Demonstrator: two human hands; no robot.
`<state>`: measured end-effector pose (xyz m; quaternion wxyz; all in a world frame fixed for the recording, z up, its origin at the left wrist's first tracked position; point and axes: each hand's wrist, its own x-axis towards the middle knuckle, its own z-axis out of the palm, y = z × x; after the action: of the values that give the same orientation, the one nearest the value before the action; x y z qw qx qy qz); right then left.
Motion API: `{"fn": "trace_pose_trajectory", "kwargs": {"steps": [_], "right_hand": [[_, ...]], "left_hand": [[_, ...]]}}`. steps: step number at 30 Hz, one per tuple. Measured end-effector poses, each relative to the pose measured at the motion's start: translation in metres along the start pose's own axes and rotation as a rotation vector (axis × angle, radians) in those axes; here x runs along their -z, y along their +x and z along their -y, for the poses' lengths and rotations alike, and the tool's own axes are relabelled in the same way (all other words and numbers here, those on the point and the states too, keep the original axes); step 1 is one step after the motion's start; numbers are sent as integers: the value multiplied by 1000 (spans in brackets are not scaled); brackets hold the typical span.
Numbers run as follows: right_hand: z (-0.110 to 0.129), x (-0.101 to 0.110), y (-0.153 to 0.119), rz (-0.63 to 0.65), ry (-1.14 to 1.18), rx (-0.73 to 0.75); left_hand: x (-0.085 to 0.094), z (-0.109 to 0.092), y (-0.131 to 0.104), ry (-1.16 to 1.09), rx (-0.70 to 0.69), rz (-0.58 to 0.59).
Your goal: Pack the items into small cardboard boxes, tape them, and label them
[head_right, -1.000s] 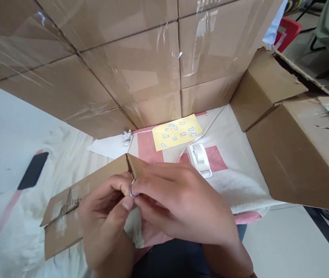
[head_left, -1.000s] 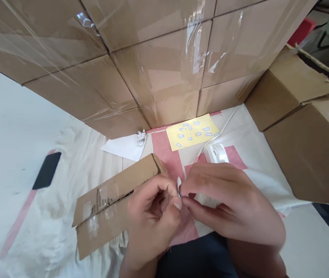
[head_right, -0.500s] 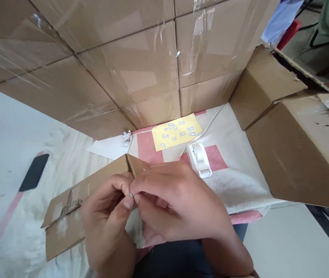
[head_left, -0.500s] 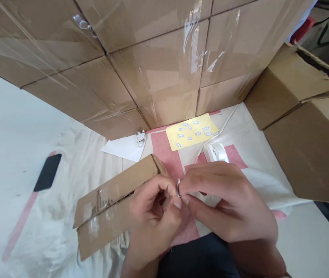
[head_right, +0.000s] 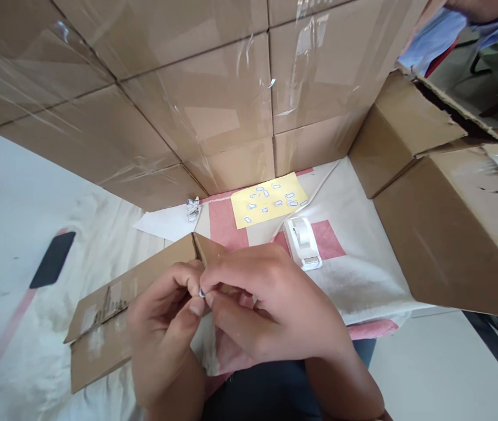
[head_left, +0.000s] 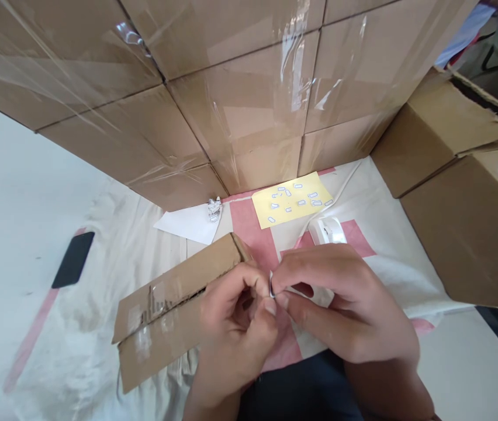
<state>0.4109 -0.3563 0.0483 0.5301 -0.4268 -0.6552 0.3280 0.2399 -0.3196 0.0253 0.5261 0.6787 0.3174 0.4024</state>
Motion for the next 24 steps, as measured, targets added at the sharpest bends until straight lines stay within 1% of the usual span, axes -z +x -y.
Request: {"fn": "trace_pose_trajectory", "kwargs": {"steps": [9, 14, 24], "right_hand": [[-3, 1, -2, 34, 27, -33], [-3, 2, -2, 25, 43, -38], [-4, 2, 0, 31, 87, -66]], "left_hand": [[1, 1, -2, -5, 8, 17], [1, 2, -2, -3, 0, 28], [1, 3, -5, -17, 49, 21]]}}
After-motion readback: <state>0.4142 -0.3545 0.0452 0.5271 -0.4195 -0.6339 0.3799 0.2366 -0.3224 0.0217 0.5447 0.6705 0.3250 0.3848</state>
